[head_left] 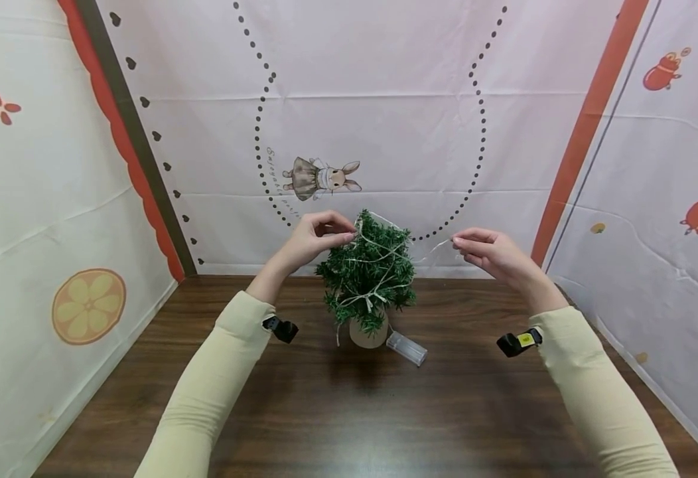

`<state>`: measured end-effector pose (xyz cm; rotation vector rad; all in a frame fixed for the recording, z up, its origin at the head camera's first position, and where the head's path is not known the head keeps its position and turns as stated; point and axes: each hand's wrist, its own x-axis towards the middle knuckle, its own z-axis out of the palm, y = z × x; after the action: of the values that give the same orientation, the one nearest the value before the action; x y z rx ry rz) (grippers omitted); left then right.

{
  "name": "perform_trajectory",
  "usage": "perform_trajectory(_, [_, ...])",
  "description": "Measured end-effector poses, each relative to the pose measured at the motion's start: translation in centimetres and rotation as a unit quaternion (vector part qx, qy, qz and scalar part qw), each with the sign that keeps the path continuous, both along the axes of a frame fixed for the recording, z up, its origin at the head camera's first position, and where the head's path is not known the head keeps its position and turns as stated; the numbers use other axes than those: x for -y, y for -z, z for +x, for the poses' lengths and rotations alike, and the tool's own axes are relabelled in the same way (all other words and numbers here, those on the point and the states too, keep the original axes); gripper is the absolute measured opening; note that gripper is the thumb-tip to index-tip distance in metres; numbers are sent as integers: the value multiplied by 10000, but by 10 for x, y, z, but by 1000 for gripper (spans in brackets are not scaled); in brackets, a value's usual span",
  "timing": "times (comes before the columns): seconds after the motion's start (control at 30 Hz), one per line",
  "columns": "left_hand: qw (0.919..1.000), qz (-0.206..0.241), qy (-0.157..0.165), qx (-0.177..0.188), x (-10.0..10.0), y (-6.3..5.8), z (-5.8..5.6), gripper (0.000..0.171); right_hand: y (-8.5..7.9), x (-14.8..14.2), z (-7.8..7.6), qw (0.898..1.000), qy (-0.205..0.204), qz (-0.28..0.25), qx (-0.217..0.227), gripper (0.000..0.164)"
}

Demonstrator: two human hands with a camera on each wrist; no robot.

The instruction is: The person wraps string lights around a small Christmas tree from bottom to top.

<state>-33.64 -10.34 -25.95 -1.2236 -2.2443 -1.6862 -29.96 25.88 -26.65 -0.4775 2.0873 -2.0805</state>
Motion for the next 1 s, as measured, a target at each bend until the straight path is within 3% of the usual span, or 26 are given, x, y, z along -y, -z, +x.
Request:
perform_trajectory(0.17, [9997,-21,-231,105,6,0,9,24,0,11,-3,9999,88,-116,15,12])
perform_trajectory(0.37, [9967,-225,-749,222,13,3,18,24,2,25,-6,9993,47,-358,16,12])
perform_trajectory(0.67, [9943,-477,-922,228,23,7,25,27,6,40,-9,9965,112,-811,195,13])
perform_trajectory(1.0, [9920,-439,-1151,261,27,23,4,25,14,58,-8,9926,182,-1183,218,12])
